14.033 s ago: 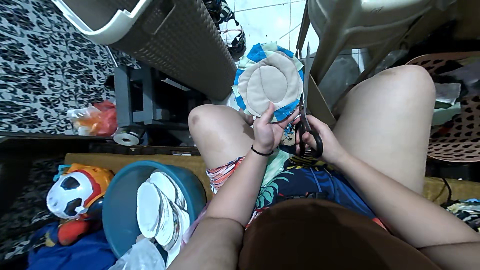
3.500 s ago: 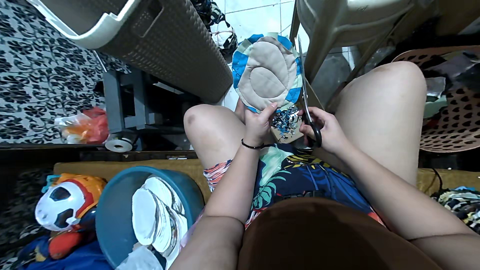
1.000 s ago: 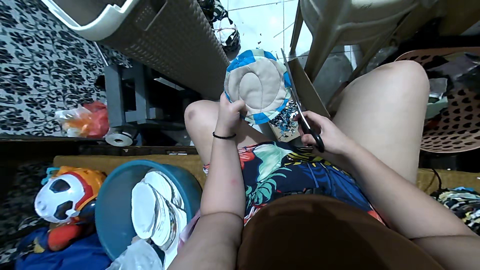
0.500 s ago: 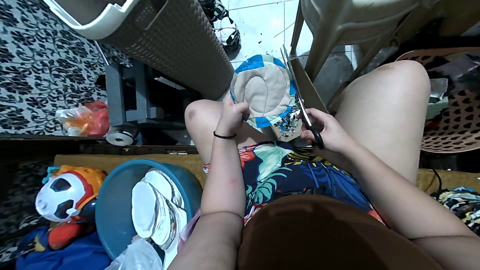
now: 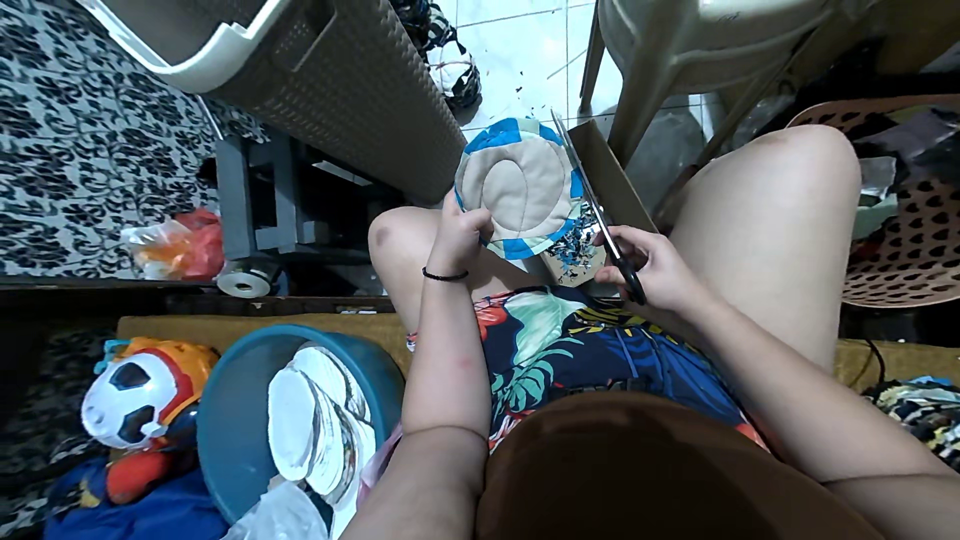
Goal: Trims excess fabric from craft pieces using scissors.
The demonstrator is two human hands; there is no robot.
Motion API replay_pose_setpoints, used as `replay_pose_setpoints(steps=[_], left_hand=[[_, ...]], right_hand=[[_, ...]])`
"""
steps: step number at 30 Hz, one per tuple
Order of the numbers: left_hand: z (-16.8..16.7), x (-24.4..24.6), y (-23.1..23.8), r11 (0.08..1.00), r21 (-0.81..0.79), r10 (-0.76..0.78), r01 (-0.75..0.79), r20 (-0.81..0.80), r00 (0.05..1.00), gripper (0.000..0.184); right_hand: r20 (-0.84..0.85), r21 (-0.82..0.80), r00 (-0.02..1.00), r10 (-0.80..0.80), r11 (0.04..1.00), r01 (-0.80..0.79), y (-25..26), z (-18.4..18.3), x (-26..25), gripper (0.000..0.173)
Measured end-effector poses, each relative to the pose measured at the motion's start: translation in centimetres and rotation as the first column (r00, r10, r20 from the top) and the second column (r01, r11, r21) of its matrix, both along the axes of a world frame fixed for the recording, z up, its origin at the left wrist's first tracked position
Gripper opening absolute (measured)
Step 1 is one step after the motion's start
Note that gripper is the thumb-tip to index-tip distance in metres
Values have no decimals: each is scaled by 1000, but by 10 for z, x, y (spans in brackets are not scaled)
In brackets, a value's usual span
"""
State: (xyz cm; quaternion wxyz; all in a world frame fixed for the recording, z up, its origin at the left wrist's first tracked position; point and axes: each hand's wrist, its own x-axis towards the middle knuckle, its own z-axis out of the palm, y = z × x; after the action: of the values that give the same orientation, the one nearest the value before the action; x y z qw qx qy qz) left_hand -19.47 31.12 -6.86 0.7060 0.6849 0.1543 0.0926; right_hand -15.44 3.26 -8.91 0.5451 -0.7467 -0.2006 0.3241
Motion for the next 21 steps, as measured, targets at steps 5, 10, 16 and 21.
replay_pose_setpoints(steps=[5, 10, 16, 21], left_hand=[[-6, 3, 2, 1000, -7, 2, -3, -8, 1000, 45], [-5, 5, 0, 999, -13, 32, -33, -21, 999, 41], [-7, 8, 0, 997, -43, 56, -56, -6, 998, 40], [-9, 9, 0, 999, -26, 41, -41, -25, 999, 40]], right_hand=[[-10, 67, 999, -46, 997, 47, -1, 2, 0, 48], [-87, 121, 993, 85, 990, -74, -6, -6, 9, 68], [-47, 254, 953, 301, 926, -280, -5, -15, 9, 101], [-26, 281, 953, 303, 917, -284, -5, -12, 7, 103]])
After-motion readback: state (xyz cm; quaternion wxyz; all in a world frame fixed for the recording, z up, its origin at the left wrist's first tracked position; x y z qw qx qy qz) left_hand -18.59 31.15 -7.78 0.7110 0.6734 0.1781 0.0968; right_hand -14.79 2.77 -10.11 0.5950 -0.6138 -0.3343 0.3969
